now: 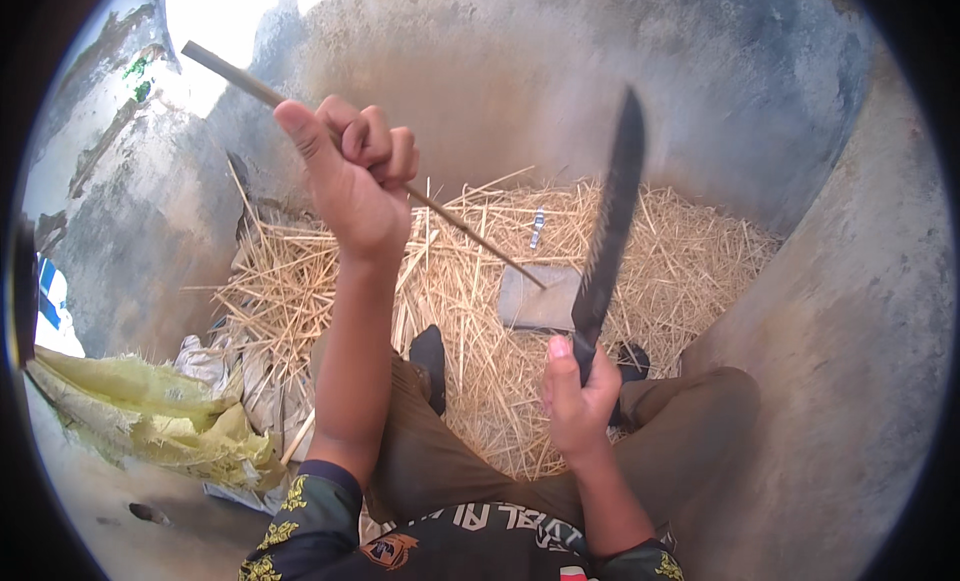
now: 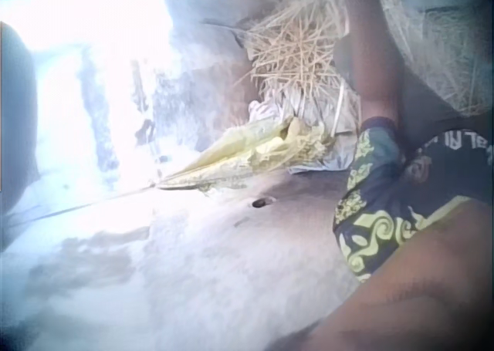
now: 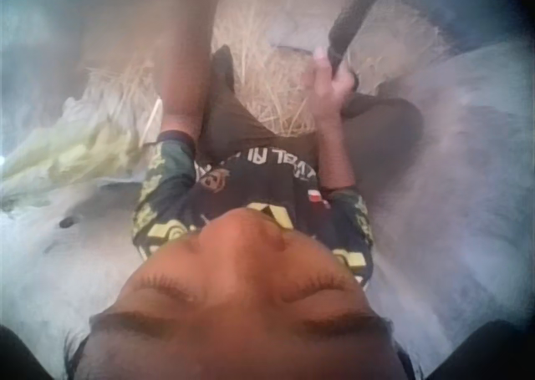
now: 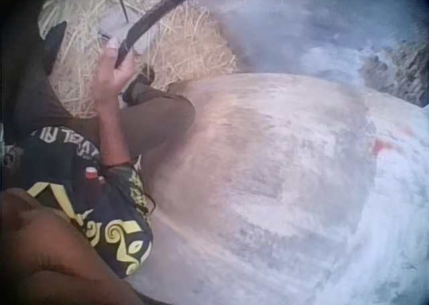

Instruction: The person sits on a straw-covered floor and uses a knife to shave the outer layer off a long bamboo stick. They hold the stick with their left hand and repeatedly scrape it with the knife in their right hand, creating thin shavings that fall onto the straw.

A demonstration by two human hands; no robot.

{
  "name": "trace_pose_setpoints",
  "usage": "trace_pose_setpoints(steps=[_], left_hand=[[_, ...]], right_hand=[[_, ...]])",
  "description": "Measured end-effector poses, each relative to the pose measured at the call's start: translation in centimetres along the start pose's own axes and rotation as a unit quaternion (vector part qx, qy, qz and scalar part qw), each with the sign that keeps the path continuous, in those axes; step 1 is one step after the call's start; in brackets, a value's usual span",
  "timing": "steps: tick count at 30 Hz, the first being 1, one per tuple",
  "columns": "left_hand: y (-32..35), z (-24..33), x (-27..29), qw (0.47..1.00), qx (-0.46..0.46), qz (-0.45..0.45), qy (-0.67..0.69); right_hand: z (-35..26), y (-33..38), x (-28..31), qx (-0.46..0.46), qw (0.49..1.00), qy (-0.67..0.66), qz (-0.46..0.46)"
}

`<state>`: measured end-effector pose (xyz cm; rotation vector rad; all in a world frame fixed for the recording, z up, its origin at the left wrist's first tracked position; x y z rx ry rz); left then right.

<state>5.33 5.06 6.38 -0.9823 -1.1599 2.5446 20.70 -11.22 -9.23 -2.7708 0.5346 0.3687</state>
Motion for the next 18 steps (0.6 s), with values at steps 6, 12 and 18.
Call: trace_pose_setpoints(steps=[6, 12, 18], left_hand=[[0.1, 0.0, -0.5, 1.0, -0.014, -0.01, 0.002], [0.0, -0.2, -0.6, 0.999, -0.021, 0.001, -0.034], [0.4, 2.7, -0.9, 0.998, -0.016, 0.025, -0.064]], right_hand=[[1.4, 0.5, -0.5, 0.133, 0.977, -0.159, 0.059], [15.0, -1.4, 1.5, -0.179, 0.962, 0.205, 0.001], [8.4, -2.3, 1.4, -0.216, 0.973, 0.07, 0.04]])
Point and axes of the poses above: each hand's wrist, its own y-axis away from the middle knuckle, its own x-axis out of the back of the hand, z = x × y, the point moved 2 cm from there along -y, towards the middle knuckle, and after that the axes turned 1 degree about z, right-handed, at the moved point
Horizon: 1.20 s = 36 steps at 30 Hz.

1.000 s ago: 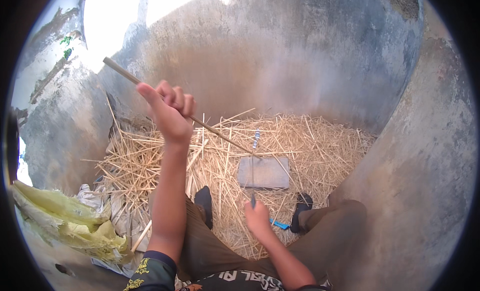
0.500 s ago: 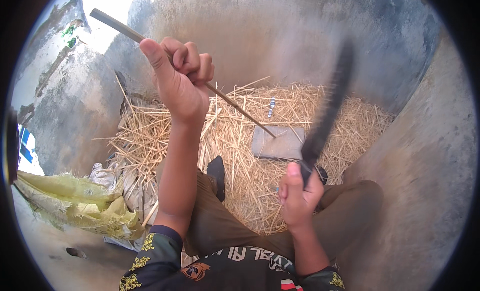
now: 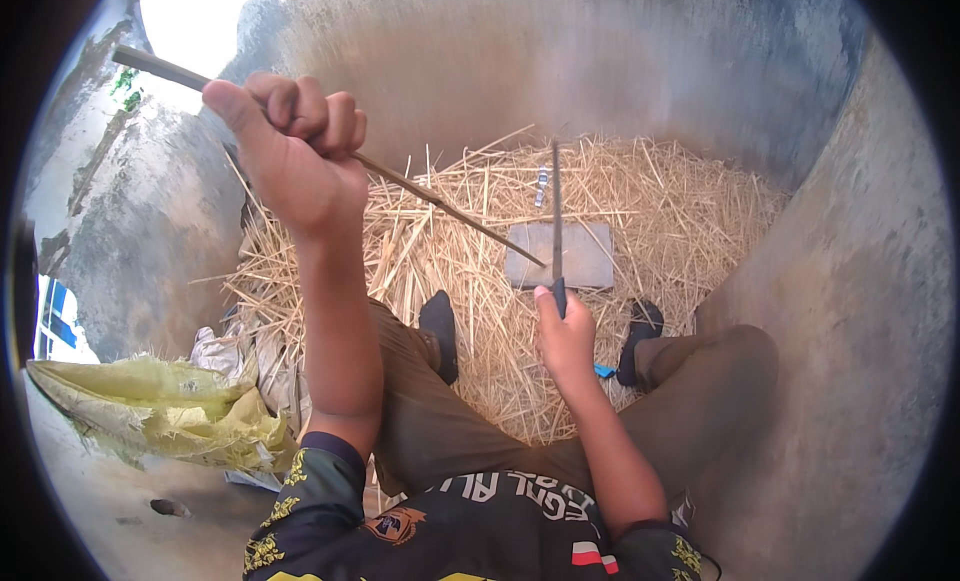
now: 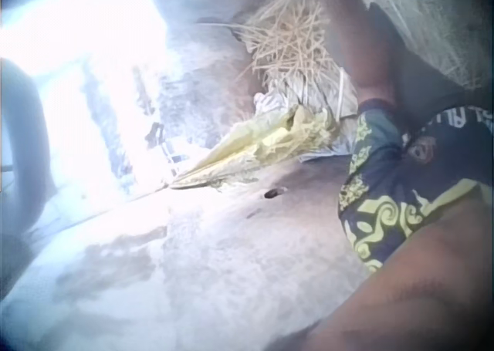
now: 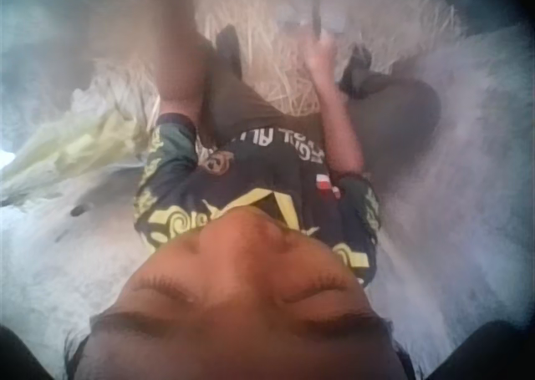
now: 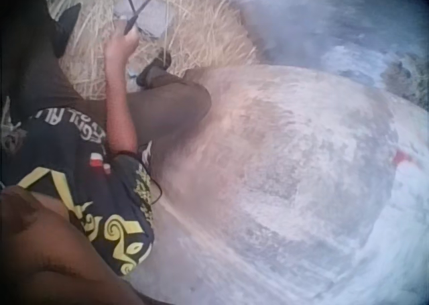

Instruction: The person sits on a straw-covered floor and uses a knife to shave the outer layer off a long bamboo stick. They hold the stick with their left hand and repeatedly scrape it with the knife in their right hand, creating thin shavings that fall onto the straw.

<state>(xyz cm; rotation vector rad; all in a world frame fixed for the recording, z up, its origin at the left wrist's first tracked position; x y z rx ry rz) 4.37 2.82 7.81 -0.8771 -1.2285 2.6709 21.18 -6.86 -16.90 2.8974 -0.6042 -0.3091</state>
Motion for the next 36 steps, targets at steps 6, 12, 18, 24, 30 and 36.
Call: trace_pose_setpoints(steps=[6, 12, 18, 24, 30, 36], left_hand=[[1.4, 2.2, -1.4, 0.999, -0.021, 0.011, -0.045], [1.8, 1.3, -2.1, 0.998, -0.011, 0.002, -0.054], [2.2, -9.1, 0.6, 0.998, -0.008, 0.022, -0.06], [0.4, -10.2, 1.6, 0.997, 0.009, 0.046, -0.066], [1.4, -10.2, 0.7, 0.998, 0.015, 0.027, -0.049], [1.7, -10.1, 1.5, 0.999, 0.023, 0.024, -0.036]], right_hand=[[-2.0, 0.9, 0.4, 0.015, 0.999, -0.024, -0.03], [-2.7, 1.4, 0.6, 0.002, 0.999, -0.033, -0.023], [-3.3, 1.5, 0.4, 0.035, 0.998, -0.033, -0.045], [-2.5, 2.3, -1.6, 0.171, 0.968, -0.182, 0.038], [9.0, -2.1, -1.0, -0.291, 0.956, -0.026, -0.018], [-2.1, -0.3, -0.6, 0.094, 0.993, -0.058, -0.031]])
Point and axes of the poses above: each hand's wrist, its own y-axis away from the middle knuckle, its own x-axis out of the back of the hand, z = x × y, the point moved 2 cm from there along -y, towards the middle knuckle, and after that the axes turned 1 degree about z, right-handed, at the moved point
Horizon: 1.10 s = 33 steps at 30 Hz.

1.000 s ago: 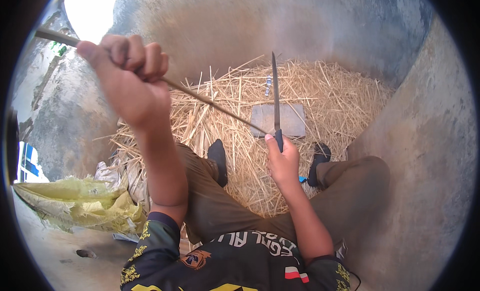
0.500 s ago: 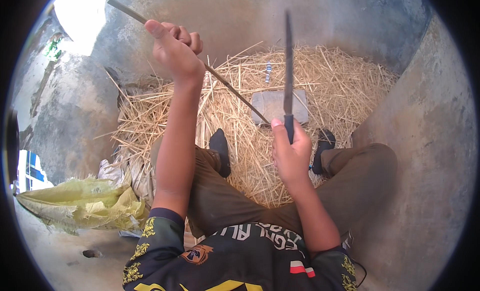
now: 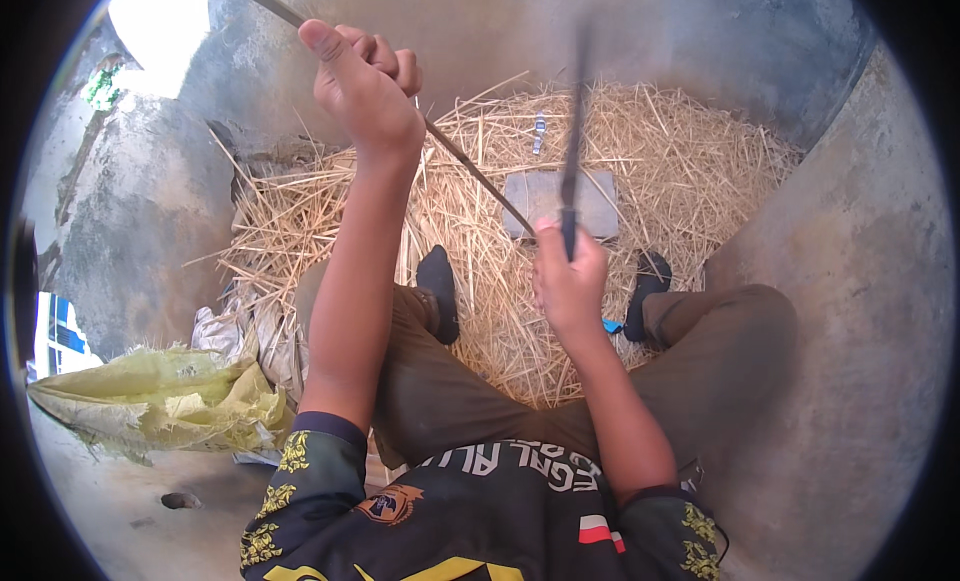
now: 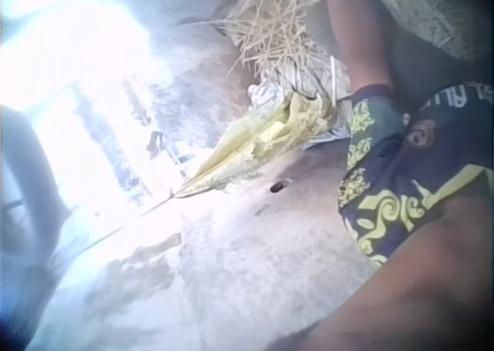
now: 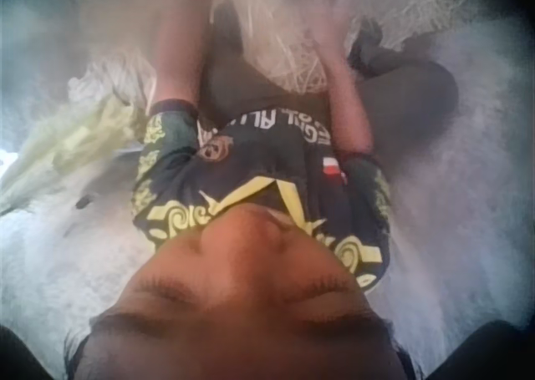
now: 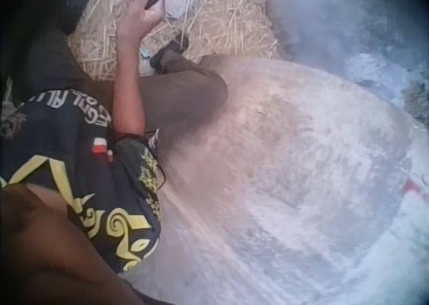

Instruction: The person sits on a straw-covered floor and uses a knife to shave the outer layer off a long bamboo stick. They hold the stick with their left hand and repeatedly scrape it with the knife in their right hand, creating thin shavings that fall onto the straw.

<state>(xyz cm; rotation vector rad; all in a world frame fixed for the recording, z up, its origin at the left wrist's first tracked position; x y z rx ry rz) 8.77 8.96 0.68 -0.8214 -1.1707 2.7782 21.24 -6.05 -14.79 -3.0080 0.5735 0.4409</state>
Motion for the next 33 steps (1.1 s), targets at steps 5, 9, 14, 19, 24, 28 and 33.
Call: trace_pose_setpoints(steps=[5, 9, 14, 19, 24, 28, 33], left_hand=[[0.8, 0.3, -0.2, 0.999, -0.017, 0.026, 0.026], [0.8, 0.9, 1.1, 0.999, -0.007, 0.032, 0.014], [1.0, 1.7, 1.9, 0.998, -0.002, 0.049, -0.036], [0.5, 0.7, 3.1, 0.998, -0.002, 0.064, -0.015], [1.4, 1.5, 3.3, 0.998, -0.001, 0.066, -0.021], [1.1, 1.2, 2.4, 0.997, -0.021, 0.065, -0.018], [2.2, 0.9, 2.2, 0.997, 0.006, 0.068, -0.028]], right_hand=[[8.8, 2.0, -0.9, -0.115, 0.984, -0.122, 0.066], [9.1, 0.1, 0.6, -0.289, 0.955, -0.015, 0.06], [1.9, 0.2, 0.0, -0.001, 0.988, -0.135, 0.077], [10.3, 2.6, -1.9, -0.348, 0.935, 0.004, -0.073], [4.6, 1.2, -0.7, -0.193, 0.981, 0.022, 0.01], [3.3, 1.4, -1.3, 0.088, 0.981, -0.136, 0.107], [10.2, 0.8, -0.1, -0.303, 0.949, 0.076, -0.046]])
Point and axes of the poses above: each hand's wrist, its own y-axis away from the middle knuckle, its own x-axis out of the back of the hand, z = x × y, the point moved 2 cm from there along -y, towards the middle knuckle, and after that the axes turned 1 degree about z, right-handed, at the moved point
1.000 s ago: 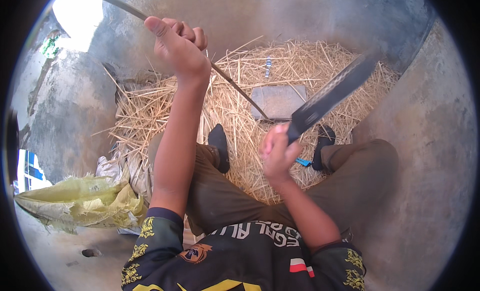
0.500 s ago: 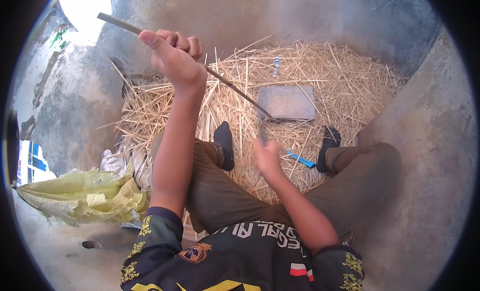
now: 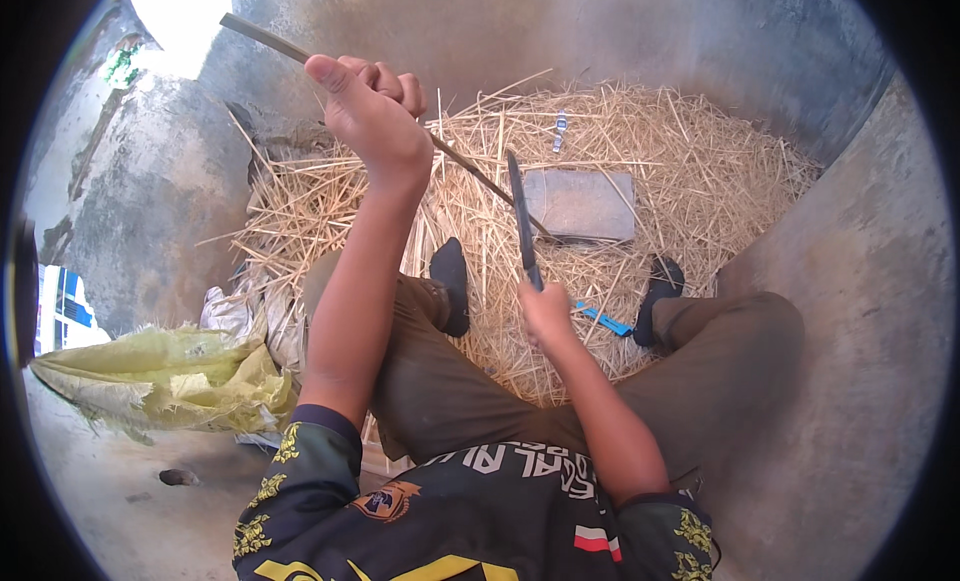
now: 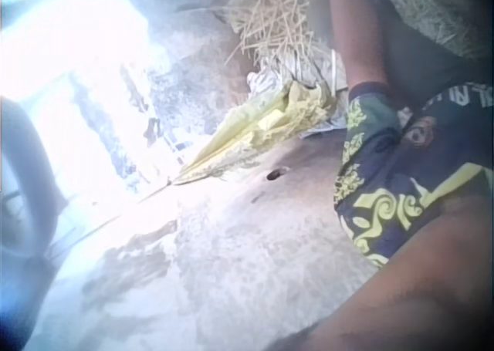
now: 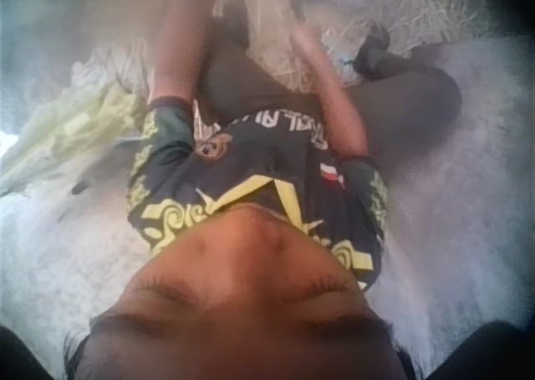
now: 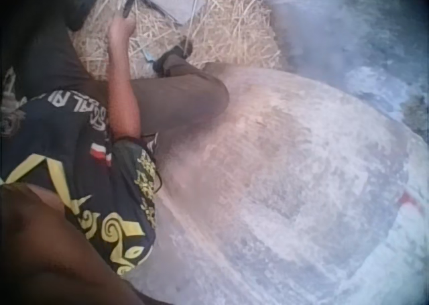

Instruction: The person sits on a straw-covered floor and uses a knife to shave the outer layer off a long bamboo stick. They hold the stick with their left hand and repeatedly scrape it with the knife in their right hand, creating thin shavings that fall onto the straw.

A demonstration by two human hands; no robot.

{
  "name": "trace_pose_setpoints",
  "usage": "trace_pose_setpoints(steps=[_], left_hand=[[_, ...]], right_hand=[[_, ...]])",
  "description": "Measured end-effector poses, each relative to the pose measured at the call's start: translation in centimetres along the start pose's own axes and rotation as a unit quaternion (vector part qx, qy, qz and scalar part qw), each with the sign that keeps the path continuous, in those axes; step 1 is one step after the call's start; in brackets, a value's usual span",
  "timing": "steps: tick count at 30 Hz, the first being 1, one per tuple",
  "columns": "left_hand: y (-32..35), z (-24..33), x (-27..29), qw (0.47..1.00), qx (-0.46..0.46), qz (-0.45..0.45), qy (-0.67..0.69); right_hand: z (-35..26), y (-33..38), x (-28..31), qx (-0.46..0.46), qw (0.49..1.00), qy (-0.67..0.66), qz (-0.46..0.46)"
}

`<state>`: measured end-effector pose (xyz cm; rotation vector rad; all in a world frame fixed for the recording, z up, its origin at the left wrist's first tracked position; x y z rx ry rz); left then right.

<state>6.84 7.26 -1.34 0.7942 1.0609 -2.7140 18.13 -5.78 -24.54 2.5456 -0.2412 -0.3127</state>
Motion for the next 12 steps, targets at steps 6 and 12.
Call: trace_pose_setpoints(steps=[6, 12], left_hand=[[0.5, 0.0, -0.5, 0.999, -0.028, -0.008, 0.019], [0.0, -1.0, -1.3, 1.0, -0.004, 0.03, -0.003]], right_hand=[[-8.0, 6.0, 1.7, 0.332, 0.92, -0.164, 0.131], [2.8, -2.5, 0.5, 0.002, 0.995, 0.068, 0.069]])
Point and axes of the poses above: each hand's wrist, its own y-axis away from the middle knuckle, its own x-axis out of the back of the hand, z = x × y, the point moved 2 cm from there along -y, towards the middle knuckle, and after that the axes turned 1 degree about z, right-handed, at the moved point
